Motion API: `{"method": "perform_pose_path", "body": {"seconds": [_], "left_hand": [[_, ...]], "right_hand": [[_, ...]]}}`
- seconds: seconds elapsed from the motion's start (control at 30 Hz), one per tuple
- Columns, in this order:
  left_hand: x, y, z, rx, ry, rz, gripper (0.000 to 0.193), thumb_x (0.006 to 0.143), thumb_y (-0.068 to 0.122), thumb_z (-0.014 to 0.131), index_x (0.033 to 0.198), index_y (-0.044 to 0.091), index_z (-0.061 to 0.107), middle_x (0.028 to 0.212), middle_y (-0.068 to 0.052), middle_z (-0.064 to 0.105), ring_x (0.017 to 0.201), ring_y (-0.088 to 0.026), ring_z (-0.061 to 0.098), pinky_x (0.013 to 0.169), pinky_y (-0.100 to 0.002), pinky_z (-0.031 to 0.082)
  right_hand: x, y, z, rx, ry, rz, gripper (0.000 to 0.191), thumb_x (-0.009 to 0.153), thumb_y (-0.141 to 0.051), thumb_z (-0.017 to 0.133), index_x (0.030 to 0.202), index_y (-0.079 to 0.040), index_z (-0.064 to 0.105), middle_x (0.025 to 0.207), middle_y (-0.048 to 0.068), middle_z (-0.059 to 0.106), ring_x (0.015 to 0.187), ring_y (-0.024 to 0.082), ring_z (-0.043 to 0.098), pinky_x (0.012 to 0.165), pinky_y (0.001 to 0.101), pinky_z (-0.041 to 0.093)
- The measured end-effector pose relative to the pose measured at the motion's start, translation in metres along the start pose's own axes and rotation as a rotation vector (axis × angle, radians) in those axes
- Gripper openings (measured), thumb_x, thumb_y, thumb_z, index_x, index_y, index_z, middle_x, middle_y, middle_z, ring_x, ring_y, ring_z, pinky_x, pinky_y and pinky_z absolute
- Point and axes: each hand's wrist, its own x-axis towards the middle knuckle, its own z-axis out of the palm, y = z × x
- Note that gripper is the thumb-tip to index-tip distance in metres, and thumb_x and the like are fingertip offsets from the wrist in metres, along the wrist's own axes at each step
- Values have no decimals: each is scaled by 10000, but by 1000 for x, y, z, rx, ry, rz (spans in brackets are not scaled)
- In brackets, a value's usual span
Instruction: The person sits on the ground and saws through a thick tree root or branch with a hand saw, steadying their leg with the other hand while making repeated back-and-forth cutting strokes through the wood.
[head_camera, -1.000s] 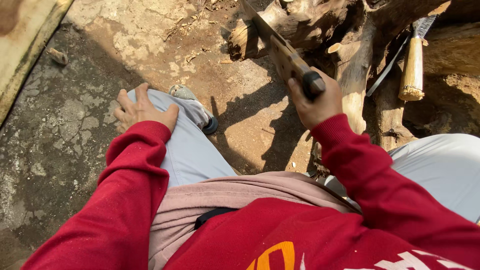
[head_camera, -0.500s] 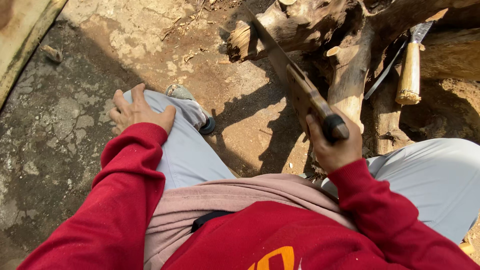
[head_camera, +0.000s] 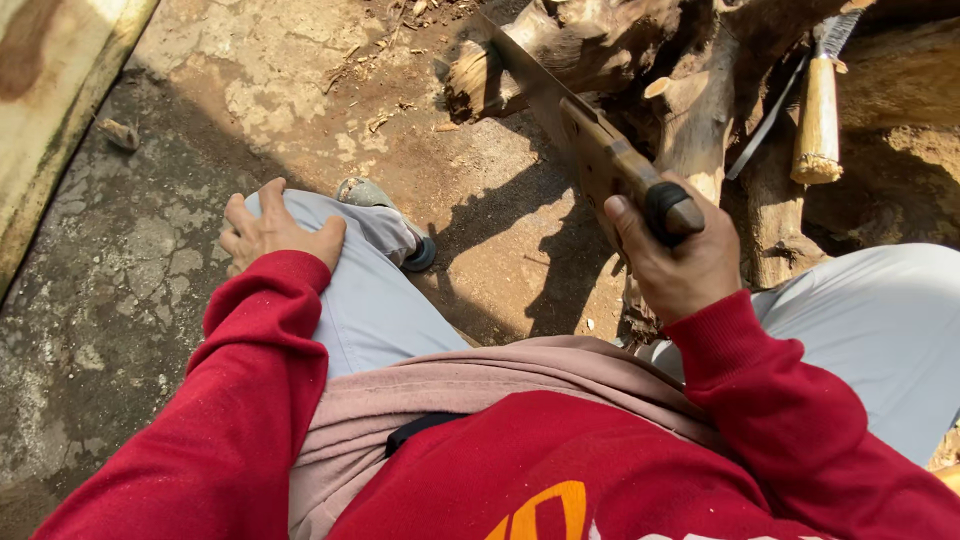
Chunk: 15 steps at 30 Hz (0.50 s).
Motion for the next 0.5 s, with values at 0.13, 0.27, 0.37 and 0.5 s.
{"method": "perform_pose_path", "body": {"seconds": [0.13, 0.27, 0.37, 0.5], "left_hand": [[2, 0, -2, 30, -9, -40, 860, 711, 477, 735, 1497, 324, 421, 1599, -116, 249, 1425, -418, 312, 1044, -610, 401], [1, -3, 2, 13, 14, -12, 853, 705, 460, 737, 1492, 320, 439, 1595, -142, 245, 1401, -438, 321, 1040, -604, 397], [-3, -4, 5, 5, 18, 13, 854, 723, 462, 722, 1514, 305, 439, 1603, -155, 263, 1367, -476, 362, 1068, -585, 406], [-5, -3, 6, 43, 17, 5, 875, 702, 463, 740, 1509, 325, 430, 1596, -159, 248, 1383, -493, 330, 1067, -587, 389]], "right_hand": [[2, 0, -13, -23, 43, -197, 232, 1059, -263, 720, 943, -82, 632, 756, -15, 543, 672, 112, 529, 588, 297, 487], [15, -4, -21, -148, 100, -169, 267, 1062, -257, 732, 903, -78, 614, 745, 0, 535, 640, 126, 526, 565, 303, 501], [14, 1, -18, -97, 96, -159, 216, 1036, -239, 726, 913, -98, 618, 769, -11, 579, 644, 126, 563, 576, 314, 549], [33, 20, 26, 24, 57, -152, 154, 968, -213, 714, 958, -108, 601, 842, -46, 614, 696, 141, 619, 597, 343, 629]]}}
